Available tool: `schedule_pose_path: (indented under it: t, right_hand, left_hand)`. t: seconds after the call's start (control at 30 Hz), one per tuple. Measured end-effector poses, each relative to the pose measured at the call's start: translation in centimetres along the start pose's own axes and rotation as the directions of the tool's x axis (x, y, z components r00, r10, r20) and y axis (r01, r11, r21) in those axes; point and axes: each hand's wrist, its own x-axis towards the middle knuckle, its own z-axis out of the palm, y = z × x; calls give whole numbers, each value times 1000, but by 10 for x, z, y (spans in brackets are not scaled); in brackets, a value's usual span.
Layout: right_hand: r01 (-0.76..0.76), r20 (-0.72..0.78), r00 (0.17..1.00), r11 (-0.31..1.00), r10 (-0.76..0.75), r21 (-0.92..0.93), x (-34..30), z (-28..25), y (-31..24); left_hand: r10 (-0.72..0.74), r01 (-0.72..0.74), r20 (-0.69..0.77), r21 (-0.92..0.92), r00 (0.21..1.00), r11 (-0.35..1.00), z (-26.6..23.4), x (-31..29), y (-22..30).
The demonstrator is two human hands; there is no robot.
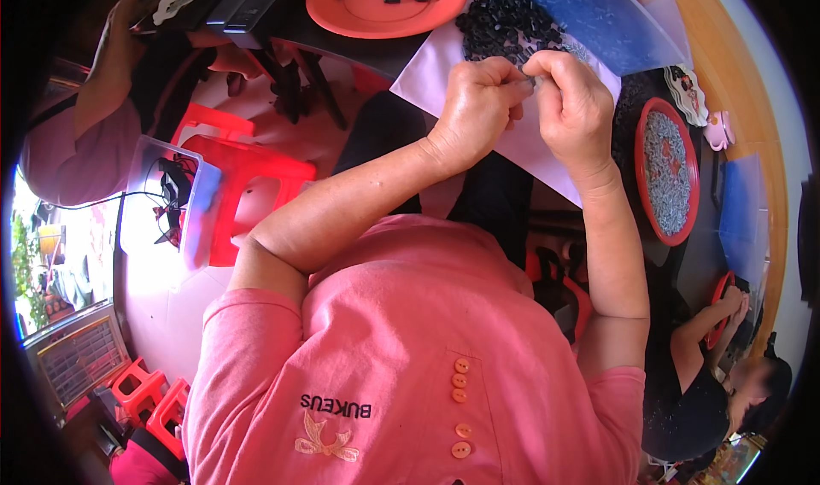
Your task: The person assembles small parts by picking black plastic pieces and inserting metal fasteners into them by hand.
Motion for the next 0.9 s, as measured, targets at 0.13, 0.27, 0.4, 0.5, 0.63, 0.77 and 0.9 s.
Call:
schedule_pose_path:
  t: [0.13,0.27,0.4,0.5,0.63,0.77,0.9]
  right_hand:
    - [-295,14,951,897,308,328,-1,0,-5]
    - [-268,38,962,914,270,305,1,-1,-4]
    - [-64,17,998,997,63,51,0,-2,-1]
    - [4,-16,1000,999,-4,38,-2,-3,0]
    - [-278,133,960,906,248,320,2,-12,3]
    - [-147,172,979,961,108,235,6,-14,6]
    - [147,90,986,989,-144,-34,4,-7,2]
  left_hand:
    - [19,-19,8,39,1000,999,0,0,0]
    - [44,-44,-2,9,999,999,0,0,-2]
    - [37,-37,-13,8,999,999,1,1,-3]
    - [40,-40,5,6,999,999,0,1,-4]
    - [-23,22,45,8,999,1000,-1,-2,-1]
    - [7,-7,44,-7,999,1000,-1,0,-1]
    - [83,-83,5,35,997,996,2,1,-6]
